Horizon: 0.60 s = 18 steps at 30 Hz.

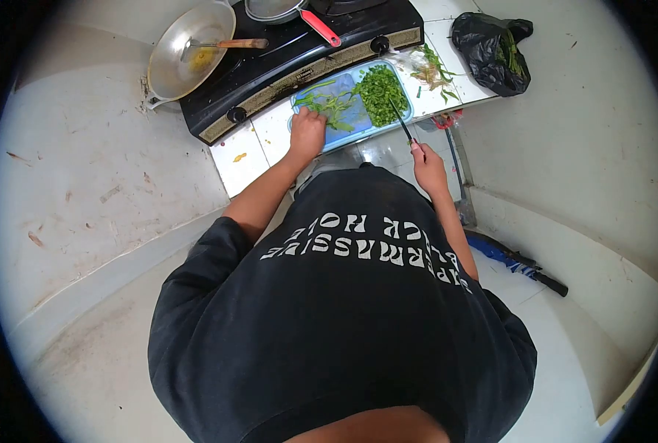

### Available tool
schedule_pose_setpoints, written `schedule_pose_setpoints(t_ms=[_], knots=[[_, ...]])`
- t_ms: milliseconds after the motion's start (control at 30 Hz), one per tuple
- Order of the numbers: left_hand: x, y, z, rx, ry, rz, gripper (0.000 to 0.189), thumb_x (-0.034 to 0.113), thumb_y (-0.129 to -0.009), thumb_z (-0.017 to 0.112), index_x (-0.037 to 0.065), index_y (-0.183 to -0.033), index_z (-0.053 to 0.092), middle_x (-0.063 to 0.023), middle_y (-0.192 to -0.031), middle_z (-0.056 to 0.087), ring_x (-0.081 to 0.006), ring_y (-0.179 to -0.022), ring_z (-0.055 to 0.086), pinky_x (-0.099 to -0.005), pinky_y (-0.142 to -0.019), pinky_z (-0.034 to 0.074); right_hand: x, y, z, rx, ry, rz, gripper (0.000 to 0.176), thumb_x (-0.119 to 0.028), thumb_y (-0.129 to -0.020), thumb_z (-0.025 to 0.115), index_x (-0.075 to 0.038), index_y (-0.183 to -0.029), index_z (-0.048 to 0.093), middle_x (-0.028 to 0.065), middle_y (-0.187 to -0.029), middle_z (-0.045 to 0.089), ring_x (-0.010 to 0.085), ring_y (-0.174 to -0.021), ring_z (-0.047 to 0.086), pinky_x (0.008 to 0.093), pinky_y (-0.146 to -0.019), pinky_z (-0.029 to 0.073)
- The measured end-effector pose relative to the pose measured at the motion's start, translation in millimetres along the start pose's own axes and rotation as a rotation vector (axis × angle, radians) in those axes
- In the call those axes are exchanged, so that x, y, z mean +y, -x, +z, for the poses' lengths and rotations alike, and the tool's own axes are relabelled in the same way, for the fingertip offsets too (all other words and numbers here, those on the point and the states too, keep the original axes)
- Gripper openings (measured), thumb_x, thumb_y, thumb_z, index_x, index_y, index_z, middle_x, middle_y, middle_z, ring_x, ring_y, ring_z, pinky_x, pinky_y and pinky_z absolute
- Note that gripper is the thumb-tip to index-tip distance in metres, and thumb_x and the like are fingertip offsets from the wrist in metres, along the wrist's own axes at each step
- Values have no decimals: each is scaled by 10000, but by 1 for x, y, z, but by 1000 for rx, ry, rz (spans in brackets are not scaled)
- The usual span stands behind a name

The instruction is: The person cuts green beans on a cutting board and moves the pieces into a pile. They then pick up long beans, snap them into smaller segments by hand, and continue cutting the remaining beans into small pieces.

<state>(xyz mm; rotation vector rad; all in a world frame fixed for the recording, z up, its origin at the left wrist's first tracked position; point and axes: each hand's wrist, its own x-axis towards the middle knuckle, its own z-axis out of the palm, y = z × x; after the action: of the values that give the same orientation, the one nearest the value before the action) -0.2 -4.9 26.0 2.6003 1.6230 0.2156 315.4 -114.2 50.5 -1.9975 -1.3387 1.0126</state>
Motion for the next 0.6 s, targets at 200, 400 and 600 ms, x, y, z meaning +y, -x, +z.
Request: schedule_pose_setpoints(t_ms=[200, 400, 600], knots=[[10, -14, 9, 119, 476, -325, 171, 119, -804, 752, 17, -940, 756, -108, -909, 742, -298, -856, 659, -427, -816, 526, -3, 0, -9, -13, 21, 42, 429, -412, -1048, 532, -7, -1048, 675, 261, -869, 688, 449, -835, 680, 485, -723, 503], [17, -29, 38, 176, 1173, -921, 285, 233, -835, 823, 43, -1018, 715, -98, -888, 766, -236, -850, 729, -372, -796, 559, 8, -1, -8, 19, 14, 15, 438, -419, -1048, 530, -6, -1051, 678, 266, -876, 690, 455, -849, 683, 489, -735, 509], [50, -16, -5, 53, 649, -744, 413, 154, -810, 807, 129, -1164, 595, -89, -834, 742, -338, -837, 711, -463, -745, 549, 6, -3, -12, 8, 29, 53, 430, -415, -1046, 535, -10, -1057, 678, 263, -875, 692, 456, -844, 682, 490, -736, 510]])
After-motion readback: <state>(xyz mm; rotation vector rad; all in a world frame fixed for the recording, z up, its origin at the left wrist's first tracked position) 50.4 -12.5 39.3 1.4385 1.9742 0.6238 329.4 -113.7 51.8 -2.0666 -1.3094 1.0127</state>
